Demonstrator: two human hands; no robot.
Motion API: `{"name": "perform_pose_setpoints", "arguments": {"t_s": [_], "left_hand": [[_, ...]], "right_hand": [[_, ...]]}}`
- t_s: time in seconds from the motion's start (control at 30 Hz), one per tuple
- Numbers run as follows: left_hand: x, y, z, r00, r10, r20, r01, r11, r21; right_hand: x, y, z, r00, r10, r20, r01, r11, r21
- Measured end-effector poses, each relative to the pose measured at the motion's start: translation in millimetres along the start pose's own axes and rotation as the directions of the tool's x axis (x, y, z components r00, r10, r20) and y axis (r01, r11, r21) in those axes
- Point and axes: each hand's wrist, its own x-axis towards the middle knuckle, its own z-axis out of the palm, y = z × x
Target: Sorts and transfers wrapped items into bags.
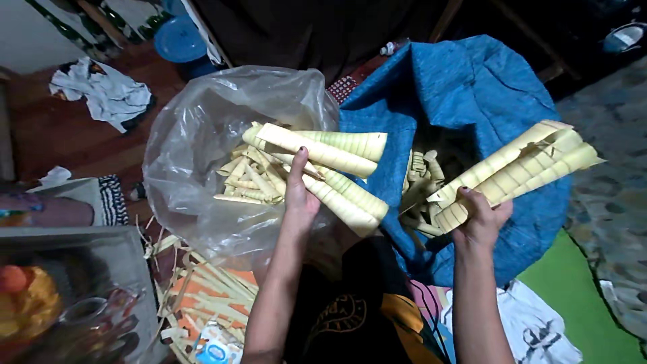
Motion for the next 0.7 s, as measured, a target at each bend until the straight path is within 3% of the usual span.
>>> {"name": "perform_pose_setpoints", "arguments": {"t_s": [0.07,0.13,0.2,0.27,0.3,0.33,0.37,0.4,0.43,0.47,0.53,0.6,0.63,0.7], "left_hand": [[19,20,-12,0.996,0.037,-0.076,-0.033,0.998,0.054],[48,50,-39,0.964,0.135,-0.23,-0.051,0.939,0.339],[70,67,-71,0.84,0.411,-0.355,-0.035,0.694,0.719],[73,61,-80,0.785,0.605,-0.133,-0.16,0.405,0.9],[64,43,-63,0.796,0.606,0.016,-0.26,0.318,0.912],[42,16,-38,0.861,0.488,0.142,-0.324,0.311,0.893],[17,-15,-14,0.927,0.272,0.259,-0.35,0.372,0.86],[-4,-47,5,0.939,0.006,0.345,-0.307,0.468,0.829],[-16,-77,17,0.903,-0.19,0.386,-0.234,0.535,0.812],[-22,-102,24,0.888,-0.288,0.359,-0.155,0.547,0.822],[-20,-123,26,0.901,-0.398,0.174,0.062,0.514,0.855],[-11,-126,20,0.92,-0.386,0.062,0.201,0.605,0.771],[-9,-124,18,0.929,-0.371,0.006,0.24,0.613,0.753],[-6,-116,12,0.941,-0.324,-0.096,0.286,0.616,0.733]], "right_hand": [[0,2,7,1.0,0.004,0.013,-0.004,1.0,0.007],[2,3,8,1.0,-0.006,0.019,0.006,1.0,0.0],[3,4,-1,1.0,-0.02,0.006,0.02,1.0,-0.017],[6,8,-12,0.999,-0.021,-0.031,0.019,0.998,-0.066],[4,11,-16,0.999,-0.002,-0.034,-0.003,0.992,-0.128],[-2,16,-20,0.999,0.04,-0.029,-0.045,0.977,-0.21],[-12,19,-21,0.995,0.103,-0.003,-0.099,0.946,-0.308],[-23,20,-18,0.982,0.177,0.065,-0.135,0.902,-0.409],[-33,25,-13,0.963,0.205,0.177,-0.092,0.862,-0.499],[-41,30,-8,0.922,0.239,0.304,-0.028,0.826,-0.563],[-46,28,1,0.794,0.343,0.502,0.061,0.777,-0.627],[-26,36,-10,0.702,0.382,0.601,0.051,0.815,-0.577],[-9,53,-24,0.712,0.346,0.611,0.041,0.849,-0.527],[31,95,-55,0.85,0.307,0.429,-0.007,0.819,-0.574]]}}
